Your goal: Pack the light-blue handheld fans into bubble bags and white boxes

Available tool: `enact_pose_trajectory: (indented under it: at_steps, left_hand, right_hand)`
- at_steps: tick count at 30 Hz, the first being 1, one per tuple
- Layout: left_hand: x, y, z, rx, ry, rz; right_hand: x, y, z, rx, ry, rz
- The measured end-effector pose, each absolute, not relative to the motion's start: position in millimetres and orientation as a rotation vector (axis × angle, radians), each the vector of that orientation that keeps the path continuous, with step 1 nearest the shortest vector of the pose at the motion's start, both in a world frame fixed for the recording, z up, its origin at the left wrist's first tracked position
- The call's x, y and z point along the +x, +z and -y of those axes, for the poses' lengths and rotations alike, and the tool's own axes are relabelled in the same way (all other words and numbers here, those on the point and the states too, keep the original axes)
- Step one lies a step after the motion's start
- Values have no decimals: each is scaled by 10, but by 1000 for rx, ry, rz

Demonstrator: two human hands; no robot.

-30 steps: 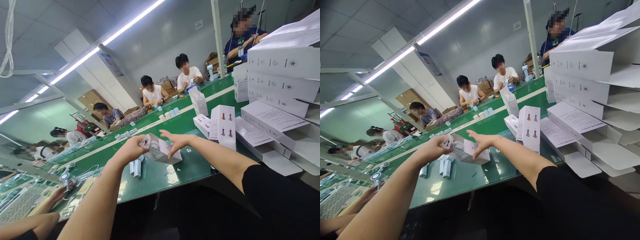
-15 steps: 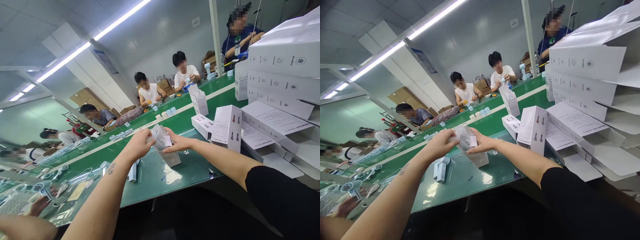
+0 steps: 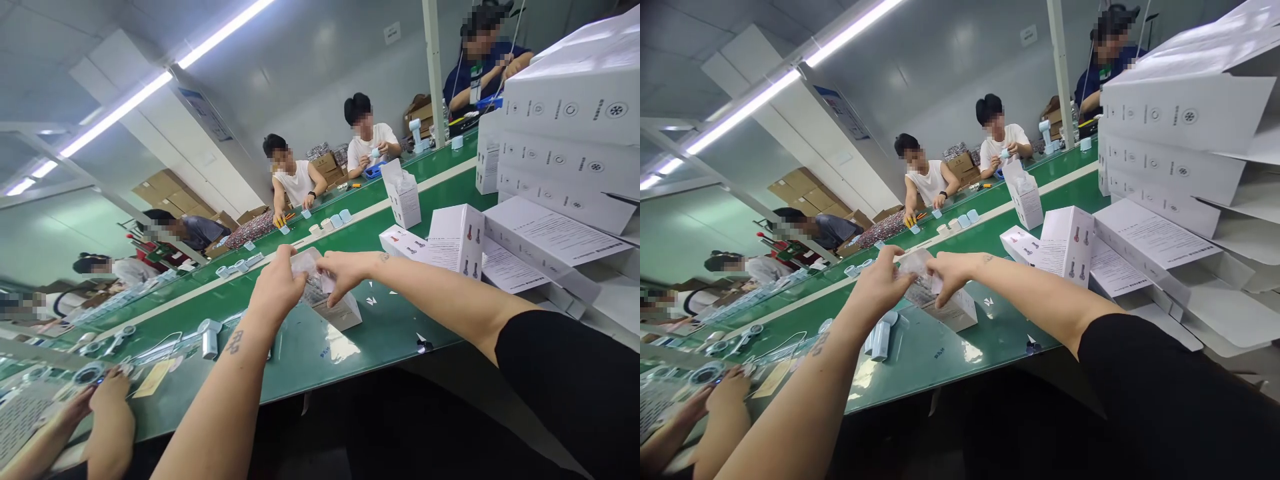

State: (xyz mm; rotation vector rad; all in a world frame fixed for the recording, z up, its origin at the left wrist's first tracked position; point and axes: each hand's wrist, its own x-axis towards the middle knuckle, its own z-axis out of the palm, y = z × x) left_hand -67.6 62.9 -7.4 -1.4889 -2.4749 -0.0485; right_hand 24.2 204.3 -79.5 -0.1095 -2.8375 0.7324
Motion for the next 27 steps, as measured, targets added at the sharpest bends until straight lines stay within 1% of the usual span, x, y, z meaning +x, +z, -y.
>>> enact_pose_trajectory:
  at_steps: [2, 6, 9, 13, 15, 16, 18, 20, 22, 24, 27]
  left_hand:
    - [-686, -55, -600, -1455, -34, 2483]
    - [-659, -72, -635, -1418, 94, 2442]
    - [-574, -211, -725, -1573, 178, 2414]
    - [-474, -400, -782, -1936, 328, 2515]
    - [-502, -376, -725, -2012, 308, 2560]
    - [-547, -335, -664, -2038, 231, 2548]
    - [-705, -243, -470, -1982, -125, 2464]
    - [-955, -216, -168, -1671, -607, 2383]
    - [-1263, -327, 231, -1233, -930, 2415]
    - [-1550, -587, 669, -890, -998, 2563]
    - [-1783, -1125, 1163, -681, -917, 2811]
  right_hand:
    - [272, -880, -2064, -69, 845, 2728]
    - [360, -1057, -2094, -75, 1179, 2534]
    - [389, -1146, -2093, -47, 1363, 2477]
    - [374, -1244, -2009, -129, 1429, 2474]
    - [326, -1265, -1962, -204, 1418, 2454]
    - [283, -1258, -1954, -237, 1415, 2439]
    - [152, -1204, -1988, -281, 1434, 2400]
    - [-45, -1105, -2096, -276, 1488, 2341]
    - [-300, -997, -2256, -295, 1535, 2239]
    - [-593, -925, -2421, -424, 1529, 2118]
    - [-1025, -940, -2595, -623, 1456, 2021]
